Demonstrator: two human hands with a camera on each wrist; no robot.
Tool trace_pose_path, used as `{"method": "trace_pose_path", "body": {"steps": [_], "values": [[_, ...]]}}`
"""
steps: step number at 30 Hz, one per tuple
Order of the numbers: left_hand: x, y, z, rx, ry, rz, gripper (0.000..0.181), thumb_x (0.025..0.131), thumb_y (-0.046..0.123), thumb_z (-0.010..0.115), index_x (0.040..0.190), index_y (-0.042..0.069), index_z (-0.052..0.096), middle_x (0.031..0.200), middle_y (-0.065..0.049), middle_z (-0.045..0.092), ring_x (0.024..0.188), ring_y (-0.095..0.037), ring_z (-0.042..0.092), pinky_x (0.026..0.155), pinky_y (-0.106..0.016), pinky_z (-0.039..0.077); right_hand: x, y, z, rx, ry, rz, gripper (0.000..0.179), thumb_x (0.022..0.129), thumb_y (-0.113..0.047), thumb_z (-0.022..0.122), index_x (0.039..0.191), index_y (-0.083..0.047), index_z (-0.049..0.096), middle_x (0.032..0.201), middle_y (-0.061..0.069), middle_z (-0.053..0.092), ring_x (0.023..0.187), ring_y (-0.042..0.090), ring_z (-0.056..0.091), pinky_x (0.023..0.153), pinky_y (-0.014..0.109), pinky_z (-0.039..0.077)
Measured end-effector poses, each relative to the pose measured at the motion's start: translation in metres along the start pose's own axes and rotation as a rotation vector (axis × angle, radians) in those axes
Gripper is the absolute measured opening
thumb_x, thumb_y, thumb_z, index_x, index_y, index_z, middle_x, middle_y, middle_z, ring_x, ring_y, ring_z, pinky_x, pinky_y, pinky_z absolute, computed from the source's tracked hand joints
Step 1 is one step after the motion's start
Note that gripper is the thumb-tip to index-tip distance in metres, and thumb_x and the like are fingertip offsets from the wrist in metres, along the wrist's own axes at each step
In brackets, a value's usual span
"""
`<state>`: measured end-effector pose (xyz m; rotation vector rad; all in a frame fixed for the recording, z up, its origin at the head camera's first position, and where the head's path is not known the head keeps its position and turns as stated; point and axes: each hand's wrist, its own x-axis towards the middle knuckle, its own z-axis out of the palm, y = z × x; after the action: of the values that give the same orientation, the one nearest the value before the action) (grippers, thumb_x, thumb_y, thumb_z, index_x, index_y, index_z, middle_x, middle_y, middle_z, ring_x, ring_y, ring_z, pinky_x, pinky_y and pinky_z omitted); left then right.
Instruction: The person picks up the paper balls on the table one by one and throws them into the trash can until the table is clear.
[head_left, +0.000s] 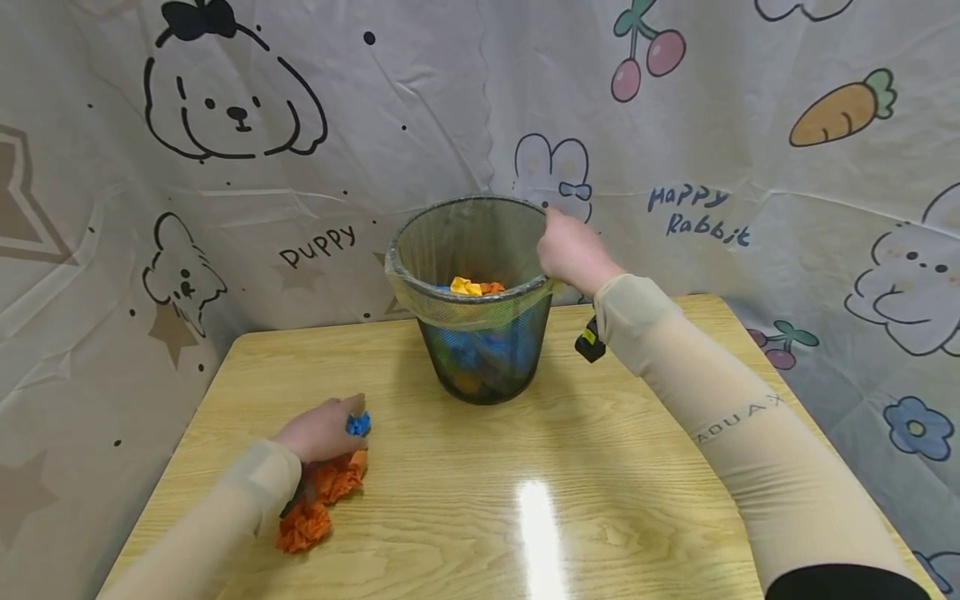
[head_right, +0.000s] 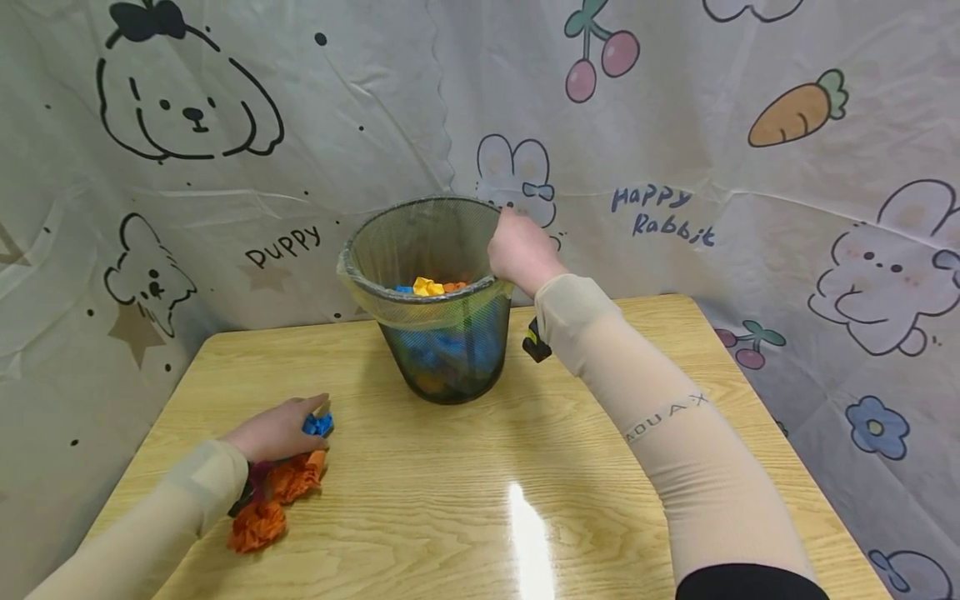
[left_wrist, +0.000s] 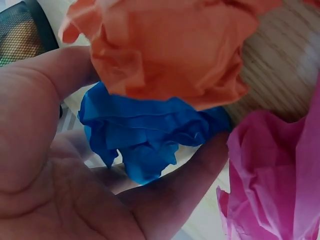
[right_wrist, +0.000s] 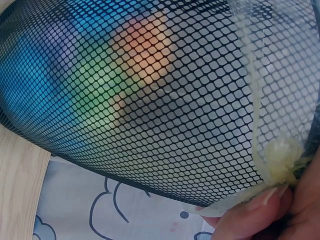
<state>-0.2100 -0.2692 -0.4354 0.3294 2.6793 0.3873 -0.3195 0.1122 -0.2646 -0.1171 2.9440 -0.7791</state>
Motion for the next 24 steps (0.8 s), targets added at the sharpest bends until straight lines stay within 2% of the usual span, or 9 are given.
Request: {"method": "trace_pose_path", "body": {"steps": [3,9,11,13,16,17,20,24], "values": [[0.0012,-0.0001,0.0015,-0.001,0.004,0.0,0.078,0.093,0.029,0.075,0.154,-0.004,0.04,0.145,-0.037,0.045,0.131,-0.052,0.047,0.103,-0.064,0.042,0.0004,-0.0002,0.0003,-0.003,0.004,0.0,0.064,0.104,-0.007,0.026,0.165,-0.003,0.006,0.151,0.023,0.046,0.05,0.013,0.031,0.057,0.035,0.043],[0.0002,0.002,0.0017,-0.014,0.006,-0.008,0.065,0.091,0.02,0.074,0.148,-0.002,0.052,0.142,-0.034,0.049,0.127,-0.049,0.052,0.101,-0.061,0.045,-0.0004,0.0,0.0007,-0.002,0.007,0.0,0.064,0.103,-0.007,0.027,0.165,-0.003,0.008,0.142,0.023,0.053,0.05,0.013,0.031,0.055,0.034,0.043],[-0.0008,0.0027,0.0008,-0.022,0.01,0.003,0.061,0.09,0.018,0.074,0.144,-0.003,0.056,0.139,-0.032,0.054,0.123,-0.046,0.055,0.101,-0.06,0.045,-0.0011,0.0003,0.0004,-0.006,0.007,-0.006,0.064,0.103,-0.007,0.026,0.164,-0.002,0.007,0.15,0.024,0.047,0.059,0.017,0.041,0.063,0.036,0.046],[-0.0019,0.0031,0.0,-0.035,0.017,0.017,0.056,0.09,0.016,0.074,0.14,-0.005,0.059,0.135,-0.029,0.058,0.119,-0.041,0.058,0.1,-0.059,0.047,-0.0018,0.0003,-0.0001,-0.007,0.005,-0.013,0.064,0.103,-0.007,0.026,0.164,-0.002,0.006,0.158,0.023,0.039,0.075,0.023,0.05,0.075,0.039,0.048],[-0.0028,0.0026,-0.0009,-0.046,0.03,0.033,0.05,0.09,0.013,0.073,0.134,-0.007,0.063,0.128,-0.024,0.065,0.105,-0.032,0.061,0.095,-0.055,0.049,-0.0027,0.0002,-0.0009,-0.005,0.001,-0.021,0.064,0.104,-0.008,0.024,0.164,-0.001,0.004,0.167,0.02,0.021,0.098,0.031,0.054,0.086,0.043,0.047],[-0.0028,0.0024,-0.0012,-0.052,0.033,0.031,0.048,0.089,0.013,0.073,0.133,-0.006,0.064,0.126,-0.022,0.066,0.101,-0.03,0.06,0.092,-0.053,0.05,-0.0028,0.0001,-0.0011,-0.003,-0.001,-0.019,0.064,0.104,-0.008,0.024,0.164,-0.001,0.004,0.167,0.02,0.021,0.101,0.032,0.055,0.087,0.043,0.047],[-0.002,0.0013,-0.0022,-0.053,0.05,0.03,0.044,0.088,0.011,0.072,0.129,-0.005,0.067,0.12,-0.018,0.068,0.092,-0.027,0.057,0.088,-0.049,0.05,-0.0031,-0.0002,-0.0014,-0.002,-0.002,-0.016,0.064,0.104,-0.008,0.024,0.164,-0.001,0.004,0.167,0.019,0.021,0.099,0.032,0.055,0.084,0.043,0.048],[-0.0006,0.0006,-0.0052,-0.024,0.087,0.056,0.033,0.09,0.011,0.071,0.12,-0.003,0.071,0.112,-0.016,0.07,0.094,-0.028,0.061,0.089,-0.052,0.052,-0.0031,-0.0003,-0.0016,-0.006,-0.004,-0.014,0.064,0.104,-0.007,0.024,0.164,-0.001,0.003,0.167,0.02,0.022,0.087,0.03,0.055,0.078,0.042,0.048]]}}
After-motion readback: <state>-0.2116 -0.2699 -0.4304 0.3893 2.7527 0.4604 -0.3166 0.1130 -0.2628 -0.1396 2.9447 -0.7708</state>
